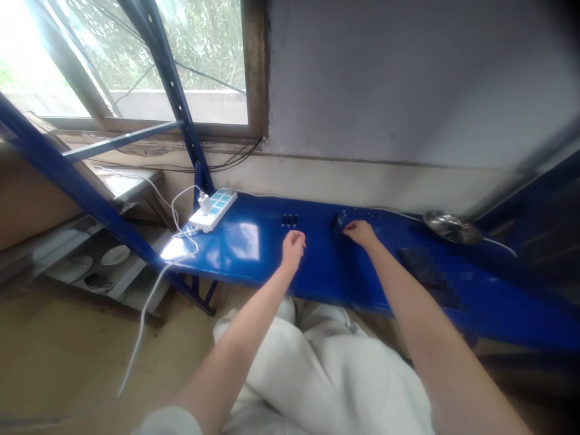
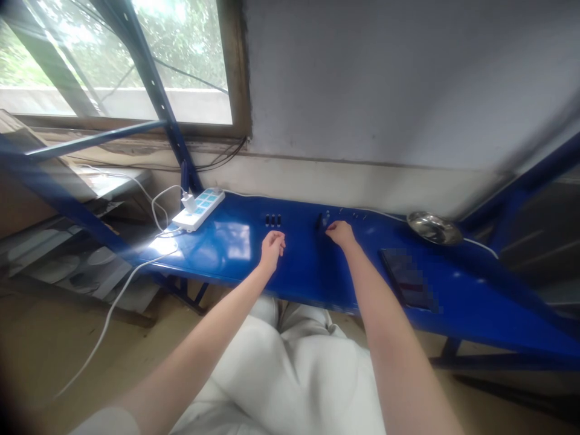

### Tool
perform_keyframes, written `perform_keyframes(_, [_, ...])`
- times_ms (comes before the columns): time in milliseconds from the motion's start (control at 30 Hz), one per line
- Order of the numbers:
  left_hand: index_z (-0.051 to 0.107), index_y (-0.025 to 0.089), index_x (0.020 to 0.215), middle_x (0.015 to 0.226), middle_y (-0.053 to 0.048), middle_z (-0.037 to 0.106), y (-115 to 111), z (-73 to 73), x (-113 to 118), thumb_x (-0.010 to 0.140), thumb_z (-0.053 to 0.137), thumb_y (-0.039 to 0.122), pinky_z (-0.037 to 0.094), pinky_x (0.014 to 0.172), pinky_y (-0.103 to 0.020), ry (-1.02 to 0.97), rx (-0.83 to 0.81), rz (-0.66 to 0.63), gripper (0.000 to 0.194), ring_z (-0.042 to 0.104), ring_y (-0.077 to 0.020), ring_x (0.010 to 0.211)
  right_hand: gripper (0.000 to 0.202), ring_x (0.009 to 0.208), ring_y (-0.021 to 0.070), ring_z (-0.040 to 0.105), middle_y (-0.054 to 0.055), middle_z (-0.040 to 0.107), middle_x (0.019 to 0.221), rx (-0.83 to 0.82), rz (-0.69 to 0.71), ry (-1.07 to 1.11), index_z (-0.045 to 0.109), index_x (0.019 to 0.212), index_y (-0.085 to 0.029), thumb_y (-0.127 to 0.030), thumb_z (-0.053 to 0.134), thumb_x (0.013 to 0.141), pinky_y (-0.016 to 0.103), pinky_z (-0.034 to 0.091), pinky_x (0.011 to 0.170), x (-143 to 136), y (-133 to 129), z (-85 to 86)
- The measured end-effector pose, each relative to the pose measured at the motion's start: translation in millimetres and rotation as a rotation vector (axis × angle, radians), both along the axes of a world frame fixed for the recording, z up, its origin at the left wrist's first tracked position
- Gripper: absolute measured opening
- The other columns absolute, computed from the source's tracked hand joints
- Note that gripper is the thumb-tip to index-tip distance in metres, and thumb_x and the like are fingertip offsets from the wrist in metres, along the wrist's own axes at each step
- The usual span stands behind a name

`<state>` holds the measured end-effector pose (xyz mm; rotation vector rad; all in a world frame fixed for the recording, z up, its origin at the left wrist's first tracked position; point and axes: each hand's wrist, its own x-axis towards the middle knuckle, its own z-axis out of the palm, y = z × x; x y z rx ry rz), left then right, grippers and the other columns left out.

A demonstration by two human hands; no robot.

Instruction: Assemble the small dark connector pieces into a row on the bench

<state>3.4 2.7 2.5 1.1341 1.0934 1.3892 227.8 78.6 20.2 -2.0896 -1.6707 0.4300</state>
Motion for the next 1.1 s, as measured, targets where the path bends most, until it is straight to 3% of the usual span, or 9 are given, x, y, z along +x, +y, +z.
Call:
perform_keyframes(600, [0.054, 0.017, 0.079, 0.061, 0.003, 0.049, -1, 1.0, -1, 0.078, 0.050, 0.029, 0.034, 0.044, -0.016, -0.014, -0.012, -0.005, 0.013, 0.041, -0.0047, 0.045, 0.015, 0.079, 0.0188, 0.063, 0.010, 0.066, 0.082, -0.027, -0.001, -0.066, 0.067, 0.081, -0.010, -0.017, 0.060, 0.069, 0.025, 0.045, 0.070, -9, 18, -4.6])
perform_keyframes(867, [0.053, 0.017, 0.079, 0.059, 0.004, 0.048, 3, -2.3, 1, 0.078, 0.050, 0.029, 0.032, 0.043, -0.016, -0.016, -0.010, 0.000, 0.013, 0.041, -0.0045, 0.044, 0.018, 0.075, 0.0163, 0.062, 0.010, 0.067, 0.083, 0.040, -0.035, -0.064, 0.066, 0.082, -0.011, -0.025, 0.060, 0.073, 0.023, 0.045, 0.067, -11, 14, -15.3])
perform_keyframes(1100, [0.053, 0.017, 0.078, 0.060, 0.003, 0.048, 1, -0.5, -1, 0.078, 0.050, 0.029, 0.033, 0.043, -0.016, -0.009, -0.003, -0.003, 0.013, 0.041, -0.0048, 0.044, 0.015, 0.077, 0.0196, 0.063, 0.011, 0.068, 0.082, 0.022, -0.066, -0.035, 0.066, 0.079, -0.012, -0.021, 0.060, 0.069, 0.024, 0.044, 0.065, -14, 10, -14.7])
